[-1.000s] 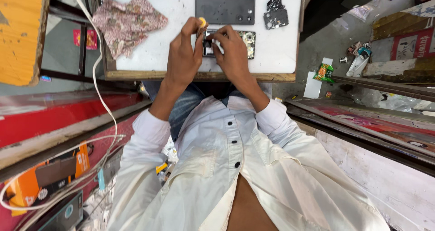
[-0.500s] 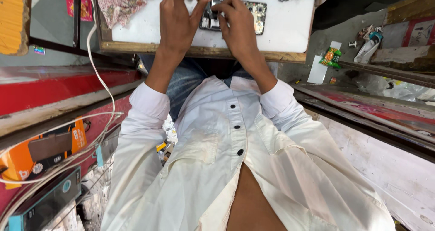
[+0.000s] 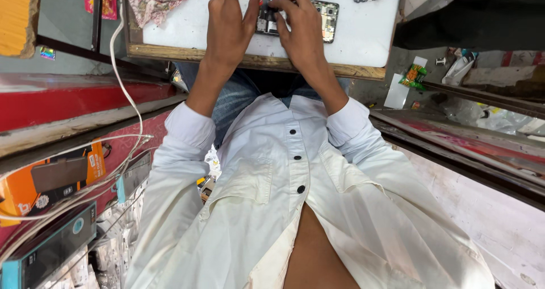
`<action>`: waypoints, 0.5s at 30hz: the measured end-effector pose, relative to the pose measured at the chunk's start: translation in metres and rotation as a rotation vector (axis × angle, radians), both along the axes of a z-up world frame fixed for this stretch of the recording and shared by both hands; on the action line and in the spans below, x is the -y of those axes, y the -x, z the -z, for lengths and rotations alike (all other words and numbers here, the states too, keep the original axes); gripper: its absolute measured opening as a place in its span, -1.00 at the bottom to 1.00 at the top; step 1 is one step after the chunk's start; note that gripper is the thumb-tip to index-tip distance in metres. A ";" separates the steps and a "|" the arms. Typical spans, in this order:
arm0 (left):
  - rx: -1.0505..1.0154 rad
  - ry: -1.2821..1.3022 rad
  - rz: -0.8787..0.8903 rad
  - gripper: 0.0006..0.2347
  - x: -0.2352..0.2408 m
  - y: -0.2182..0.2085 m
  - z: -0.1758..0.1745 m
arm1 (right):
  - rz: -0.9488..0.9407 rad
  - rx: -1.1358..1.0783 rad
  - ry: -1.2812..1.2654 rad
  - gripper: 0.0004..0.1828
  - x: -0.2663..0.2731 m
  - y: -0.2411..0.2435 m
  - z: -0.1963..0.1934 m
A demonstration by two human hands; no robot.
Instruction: The person uses a screwdriver to remove screws from a disassembled smartphone on a workbench, then lifts and sets aside the motherboard. The person continues to remove additional screws and components from the phone chassis.
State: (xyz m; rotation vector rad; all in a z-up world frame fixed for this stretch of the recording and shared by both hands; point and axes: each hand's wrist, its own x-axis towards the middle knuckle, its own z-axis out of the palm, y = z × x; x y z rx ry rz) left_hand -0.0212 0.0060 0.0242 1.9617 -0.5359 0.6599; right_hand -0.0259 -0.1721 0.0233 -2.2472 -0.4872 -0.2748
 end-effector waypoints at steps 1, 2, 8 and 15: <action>-0.007 0.002 -0.008 -0.73 -0.002 0.000 0.001 | -0.005 -0.008 0.002 -0.75 -0.001 -0.001 0.000; -0.008 -0.039 -0.057 -0.73 -0.004 0.000 0.003 | -0.009 -0.026 -0.011 -0.75 -0.001 0.000 0.000; 0.015 -0.016 -0.002 -0.71 -0.006 -0.002 0.009 | -0.031 -0.065 -0.070 -0.76 0.005 -0.002 0.001; 0.004 0.057 -0.036 -0.71 -0.005 0.007 0.003 | -0.037 -0.079 -0.057 -0.73 -0.001 -0.002 0.003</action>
